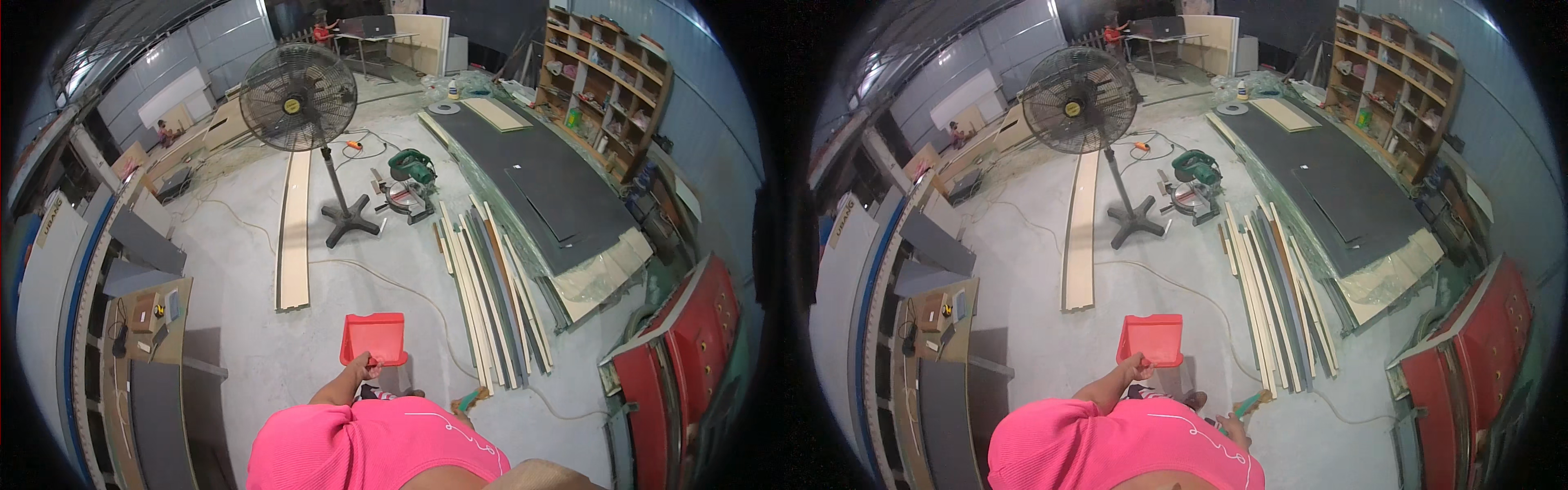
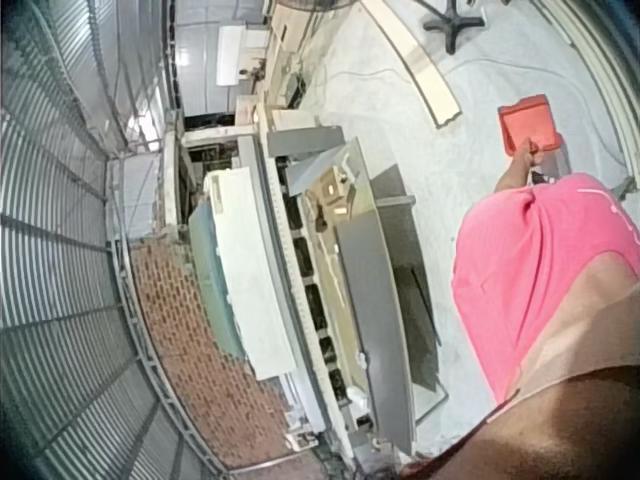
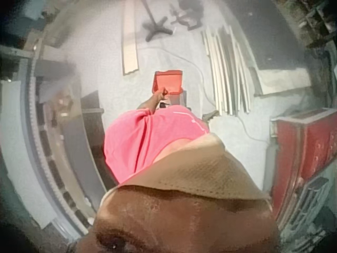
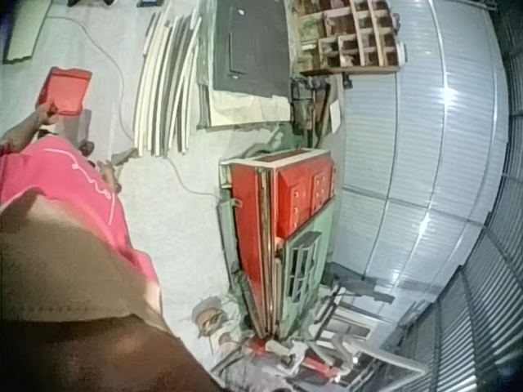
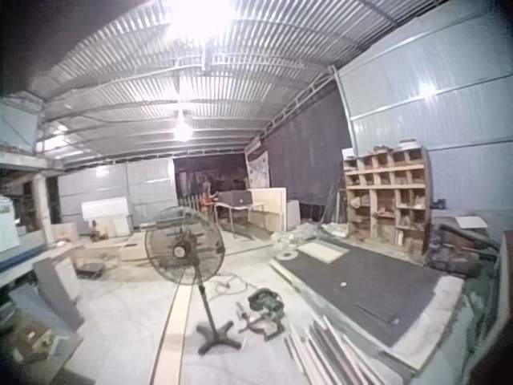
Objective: The person sweeps the floor of a workshop using a handheld broom and a dustpan while walking around the area.
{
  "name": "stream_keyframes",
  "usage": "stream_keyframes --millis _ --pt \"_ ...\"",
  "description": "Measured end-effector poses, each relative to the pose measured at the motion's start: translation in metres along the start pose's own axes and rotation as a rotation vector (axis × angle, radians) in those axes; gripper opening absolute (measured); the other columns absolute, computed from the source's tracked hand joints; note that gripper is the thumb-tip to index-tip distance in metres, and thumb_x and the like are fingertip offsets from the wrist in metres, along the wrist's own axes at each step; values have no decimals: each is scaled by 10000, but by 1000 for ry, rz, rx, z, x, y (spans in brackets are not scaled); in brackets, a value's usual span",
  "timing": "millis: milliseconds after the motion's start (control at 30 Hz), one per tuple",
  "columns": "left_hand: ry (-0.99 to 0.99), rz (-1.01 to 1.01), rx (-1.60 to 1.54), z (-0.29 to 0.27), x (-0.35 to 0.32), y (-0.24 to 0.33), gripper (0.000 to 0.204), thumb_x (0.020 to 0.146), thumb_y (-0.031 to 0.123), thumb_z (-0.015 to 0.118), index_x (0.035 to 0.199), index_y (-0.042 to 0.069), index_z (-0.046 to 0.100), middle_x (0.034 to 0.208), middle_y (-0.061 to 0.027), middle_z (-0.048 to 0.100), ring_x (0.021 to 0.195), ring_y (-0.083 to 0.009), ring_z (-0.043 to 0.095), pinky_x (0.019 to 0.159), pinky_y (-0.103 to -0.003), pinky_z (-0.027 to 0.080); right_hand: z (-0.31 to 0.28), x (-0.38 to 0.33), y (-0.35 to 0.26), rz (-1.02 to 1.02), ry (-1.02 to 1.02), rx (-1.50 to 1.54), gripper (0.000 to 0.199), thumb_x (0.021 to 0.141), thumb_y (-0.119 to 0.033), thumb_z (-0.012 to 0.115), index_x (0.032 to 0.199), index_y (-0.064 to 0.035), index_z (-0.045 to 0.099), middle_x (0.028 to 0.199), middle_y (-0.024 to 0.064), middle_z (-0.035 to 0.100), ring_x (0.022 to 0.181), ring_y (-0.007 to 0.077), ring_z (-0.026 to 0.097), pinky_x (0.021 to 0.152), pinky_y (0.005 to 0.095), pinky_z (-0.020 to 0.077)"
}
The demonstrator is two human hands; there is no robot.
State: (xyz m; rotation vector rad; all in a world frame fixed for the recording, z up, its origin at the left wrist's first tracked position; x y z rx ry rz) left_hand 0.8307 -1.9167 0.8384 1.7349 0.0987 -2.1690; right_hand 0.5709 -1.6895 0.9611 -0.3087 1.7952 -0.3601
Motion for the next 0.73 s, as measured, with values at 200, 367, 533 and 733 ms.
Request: stream_keyframes --millis 200,367,533,733 --pt "-154 -175 -251 49 -14 -8 221 684 136 362 848 4 431 745 -150 526 599 -223 534 556 -349 446 4 20 37 -45 27 109 707 681 -337 540 1203 6 210 1161 190 349 1022 270 406 797 350 359" --pt "-274 -187 -434 7 -1 -10 353 654 118 378 952 -65 328 876 -214 457 762 -319 510 631 -420 447 37 89 92 -82 -163 653 729 670 -318 558 1195 36 197 1105 170 389 956 258 438 808 348 334" --pt "-196 -155 -331 49 -10 -5 389 676 124 386 999 -79 306 864 -223 467 730 -300 523 618 -391 453 10 13 28 1 -105 424 707 657 -246 589 1192 26 215 1126 156 349 926 224 439 734 318 378" --pt "-401 -38 -172 32 -3 -1 428 701 154 385 1080 -27 301 932 -236 469 730 -280 527 605 -385 453 13 -8 12 -96 -452 477 713 699 -254 550 1235 -36 132 1193 147 305 1112 202 278 898 287 239"
Point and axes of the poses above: each hand's wrist, its own x-axis towards the middle knuckle, its own z-axis out of the palm, y = z × x, the point moved 5 cm from there along x, towards the middle knuckle
